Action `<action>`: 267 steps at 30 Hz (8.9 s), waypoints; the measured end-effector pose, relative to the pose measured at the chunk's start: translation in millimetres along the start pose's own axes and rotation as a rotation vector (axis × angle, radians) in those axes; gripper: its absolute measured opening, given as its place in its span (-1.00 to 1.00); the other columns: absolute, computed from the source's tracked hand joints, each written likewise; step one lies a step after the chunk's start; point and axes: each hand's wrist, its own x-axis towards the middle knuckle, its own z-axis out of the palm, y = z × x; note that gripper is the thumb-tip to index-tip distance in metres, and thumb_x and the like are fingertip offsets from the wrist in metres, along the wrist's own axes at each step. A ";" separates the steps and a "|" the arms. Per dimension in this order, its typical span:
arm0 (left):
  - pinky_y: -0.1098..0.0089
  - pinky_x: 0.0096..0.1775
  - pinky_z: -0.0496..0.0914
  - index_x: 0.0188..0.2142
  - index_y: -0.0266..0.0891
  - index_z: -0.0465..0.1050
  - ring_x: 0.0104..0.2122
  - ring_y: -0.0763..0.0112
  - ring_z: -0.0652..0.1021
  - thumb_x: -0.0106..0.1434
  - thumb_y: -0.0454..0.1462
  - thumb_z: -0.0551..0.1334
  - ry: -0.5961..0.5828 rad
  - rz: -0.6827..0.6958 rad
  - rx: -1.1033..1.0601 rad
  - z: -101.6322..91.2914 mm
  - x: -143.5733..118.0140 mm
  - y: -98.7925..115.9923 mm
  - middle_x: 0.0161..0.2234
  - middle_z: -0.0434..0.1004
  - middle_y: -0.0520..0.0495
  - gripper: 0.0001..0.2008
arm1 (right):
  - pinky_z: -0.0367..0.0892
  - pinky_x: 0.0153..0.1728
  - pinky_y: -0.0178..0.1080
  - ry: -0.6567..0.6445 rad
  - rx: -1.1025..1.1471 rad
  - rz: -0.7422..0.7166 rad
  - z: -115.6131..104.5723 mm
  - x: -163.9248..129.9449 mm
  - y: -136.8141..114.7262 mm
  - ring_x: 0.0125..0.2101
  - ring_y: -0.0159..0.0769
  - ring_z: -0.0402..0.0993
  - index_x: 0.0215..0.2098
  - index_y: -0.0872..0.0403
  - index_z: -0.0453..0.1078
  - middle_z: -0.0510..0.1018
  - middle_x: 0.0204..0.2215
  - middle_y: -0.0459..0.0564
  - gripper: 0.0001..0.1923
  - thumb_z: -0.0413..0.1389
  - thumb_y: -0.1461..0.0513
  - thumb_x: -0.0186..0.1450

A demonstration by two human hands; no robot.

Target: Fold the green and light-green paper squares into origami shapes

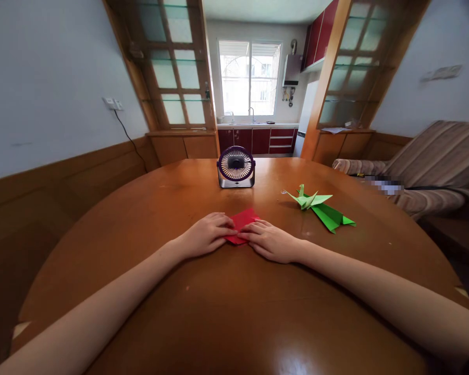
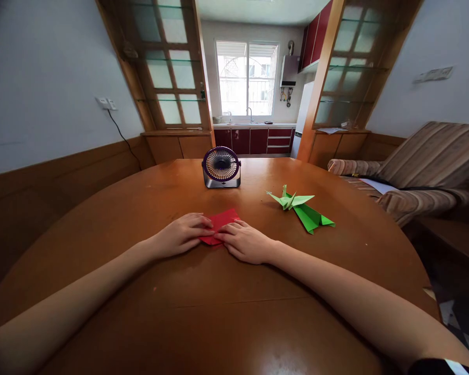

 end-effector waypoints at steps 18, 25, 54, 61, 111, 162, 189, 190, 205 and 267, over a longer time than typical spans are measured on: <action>0.25 -0.09 0.44 -0.26 -0.22 0.48 -0.21 0.31 0.58 0.32 -0.38 0.03 0.150 0.189 0.313 -5.9 1.1 2.0 -0.26 0.61 -0.10 -0.76 | 0.26 0.06 -0.03 -0.050 -0.050 0.008 -3.1 1.5 -1.5 -0.03 -0.14 0.35 0.21 0.06 0.27 0.40 0.00 0.16 -0.56 -0.10 0.27 0.40; 0.25 -0.13 0.46 -0.26 -0.27 0.43 -0.24 0.31 0.57 0.34 -0.39 0.04 0.232 0.233 0.407 -5.9 0.9 1.2 -0.22 0.58 -0.15 -0.81 | 0.24 0.09 -0.03 -0.057 -0.057 0.017 -1.1 1.1 -0.5 -0.03 -0.12 0.34 0.21 0.09 0.28 0.39 0.01 0.16 -0.57 -0.09 0.27 0.39; 0.20 0.19 0.25 0.21 -0.13 0.27 0.17 0.26 0.37 0.41 -0.17 0.05 -0.059 -0.045 -0.116 18.6 -2.9 10.3 0.21 0.31 -0.13 -0.60 | 0.36 -0.35 -0.29 0.219 0.297 0.069 -6.2 -10.2 13.9 -0.41 -0.35 0.41 -0.40 0.10 0.41 0.50 -0.41 0.00 -0.80 0.10 0.17 0.34; 0.10 0.25 0.12 0.29 0.03 0.13 0.27 0.18 0.22 0.41 -0.05 0.04 -0.179 -0.054 -0.087 16.2 -4.4 13.4 0.31 0.12 -0.05 -0.52 | 0.39 -0.17 -0.18 0.268 0.226 -0.025 -8.3 -14.9 20.4 -0.19 -0.23 0.43 -0.18 0.11 0.40 0.49 -0.20 0.13 -0.87 0.08 0.24 0.32; 0.13 0.29 -0.14 0.37 -0.39 -0.16 0.35 0.12 -0.06 0.37 0.13 -0.17 -0.245 -0.328 0.039 50.1 28.0 -4.1 0.37 -0.20 -0.31 -0.21 | -0.20 0.34 0.08 -0.061 0.122 0.341 14.1 -7.5 36.6 0.35 -0.09 -0.14 0.35 0.27 -0.01 -0.01 0.33 0.24 -0.31 -0.24 -0.04 0.45; 0.35 -0.07 0.39 -0.06 -0.17 0.53 -0.11 0.33 0.53 0.41 -0.08 0.04 0.024 -0.088 -0.072 18.2 -6.0 -3.3 -0.09 0.52 -0.14 -0.65 | 0.25 0.09 -0.02 0.180 0.485 0.152 -11.8 -36.9 49.5 -0.08 -0.20 0.49 -0.16 0.01 0.56 0.60 -0.13 0.06 -0.79 0.20 0.13 0.28; 0.40 -0.33 0.32 -0.40 -0.23 0.48 -0.40 0.39 0.47 0.31 -0.22 0.12 0.222 -0.493 -0.176 25.4 9.0 24.6 -0.42 0.51 -0.04 -0.77 | 0.29 -0.30 -0.22 0.187 0.354 0.341 -18.1 -32.8 39.5 -0.36 -0.28 0.36 -0.44 0.09 0.47 0.45 -0.42 0.01 -0.57 -0.02 0.00 0.39; 0.39 -0.33 0.33 -0.37 -0.23 0.49 -0.40 0.37 0.48 0.30 -0.21 0.14 0.225 -0.546 -0.191 25.1 9.7 25.7 -0.41 0.53 -0.05 -0.79 | 0.28 -0.32 -0.23 0.194 0.348 0.369 -16.8 -32.0 38.9 -0.38 -0.29 0.35 -0.47 0.09 0.44 0.44 -0.43 0.00 -0.57 -0.02 0.01 0.39; 0.33 -0.27 0.34 -0.32 -0.20 0.55 -0.33 0.28 0.51 0.15 0.00 0.28 0.181 -0.686 -0.339 18.9 10.3 24.4 -0.39 0.57 -0.04 -0.68 | 0.23 -0.31 -0.25 0.207 0.190 0.540 0.7 -24.1 39.0 -0.38 -0.29 0.33 -0.50 0.10 0.34 0.43 -0.44 0.00 -0.72 0.05 0.18 0.35; 0.35 -0.22 0.29 -0.21 -0.22 0.42 -0.26 0.29 0.52 0.05 -0.28 0.34 0.143 -0.828 -0.441 29.9 32.2 39.5 -0.27 0.55 -0.03 -0.72 | 0.37 -0.39 -0.28 0.204 1.227 0.926 -18.0 10.4 23.6 -0.41 -0.29 0.48 -0.22 0.15 0.48 0.56 -0.36 -0.03 -0.48 0.30 0.41 -0.21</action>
